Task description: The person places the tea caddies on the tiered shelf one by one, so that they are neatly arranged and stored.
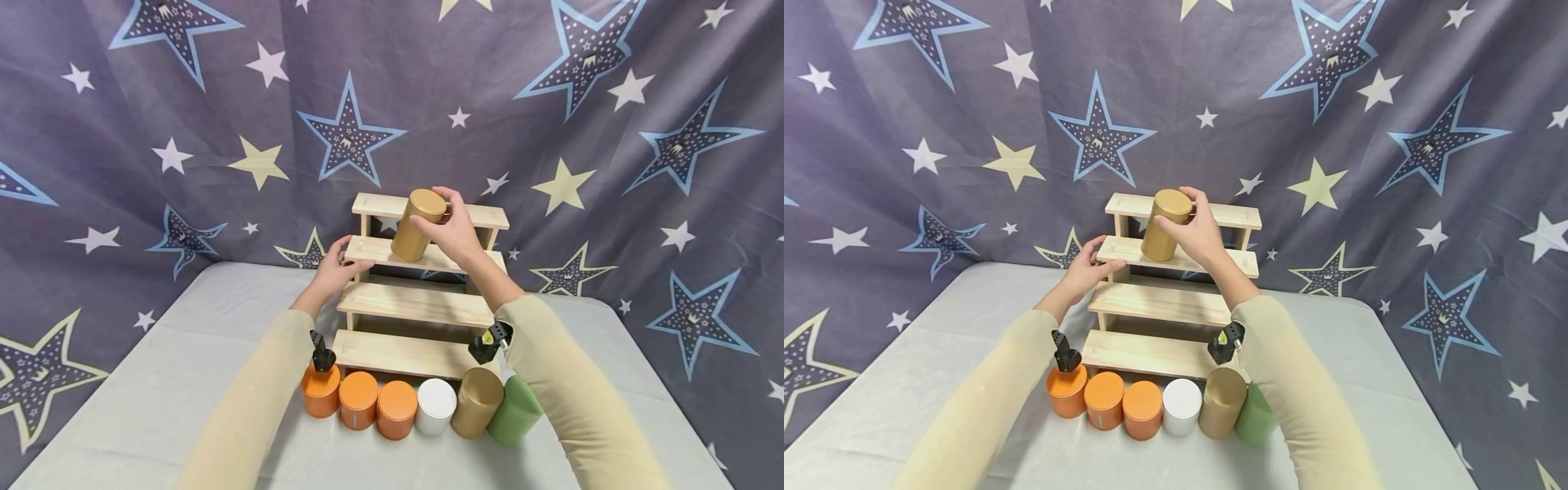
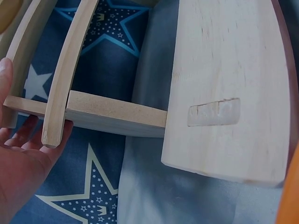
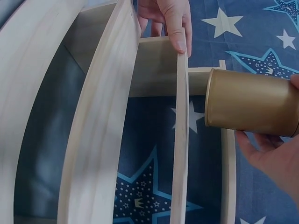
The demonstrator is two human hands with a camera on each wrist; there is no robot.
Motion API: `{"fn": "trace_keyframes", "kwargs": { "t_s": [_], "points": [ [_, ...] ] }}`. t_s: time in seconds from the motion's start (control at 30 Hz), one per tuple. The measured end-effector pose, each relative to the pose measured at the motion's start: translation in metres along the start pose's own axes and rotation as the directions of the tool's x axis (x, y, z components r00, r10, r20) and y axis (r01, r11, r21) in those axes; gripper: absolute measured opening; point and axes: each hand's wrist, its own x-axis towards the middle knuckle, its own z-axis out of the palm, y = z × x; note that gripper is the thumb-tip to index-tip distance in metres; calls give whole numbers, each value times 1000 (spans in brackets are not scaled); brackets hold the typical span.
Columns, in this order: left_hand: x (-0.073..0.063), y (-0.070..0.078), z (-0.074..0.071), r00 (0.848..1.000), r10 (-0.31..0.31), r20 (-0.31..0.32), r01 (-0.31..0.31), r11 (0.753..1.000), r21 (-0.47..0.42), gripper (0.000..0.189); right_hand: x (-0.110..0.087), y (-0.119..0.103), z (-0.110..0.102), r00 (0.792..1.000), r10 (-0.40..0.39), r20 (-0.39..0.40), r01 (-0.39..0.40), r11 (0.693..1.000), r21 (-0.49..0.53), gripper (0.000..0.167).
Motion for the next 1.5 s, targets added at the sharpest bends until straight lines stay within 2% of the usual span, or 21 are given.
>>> {"fn": "trace_keyframes", "kwargs": {
  "t_s": [0.47,0.63,0.73,0.87,1.37,1.5],
  "points": [
    [2,-2,0,1000,-10,-2,10,1000,1,88,14,5,24,1000,17,-19,-16,1000,17,69],
    [-5,11,-1,999,-35,24,36,999,-21,87,16,2,31,1000,7,-17,-7,1000,14,69],
    [-4,8,0,1000,-25,18,25,1000,-11,87,17,1,34,1000,8,-6,-8,1000,5,70],
    [4,-3,0,1000,-3,-1,3,1000,3,87,18,1,37,1000,9,-1,-9,1000,-4,70],
    [-1,0,1,1000,-5,5,5,1000,0,88,20,4,46,999,34,11,-34,999,-14,69],
    [-5,6,0,1000,-14,19,14,1000,-20,88,21,4,48,999,34,14,-34,999,-17,70]
  ]
}}
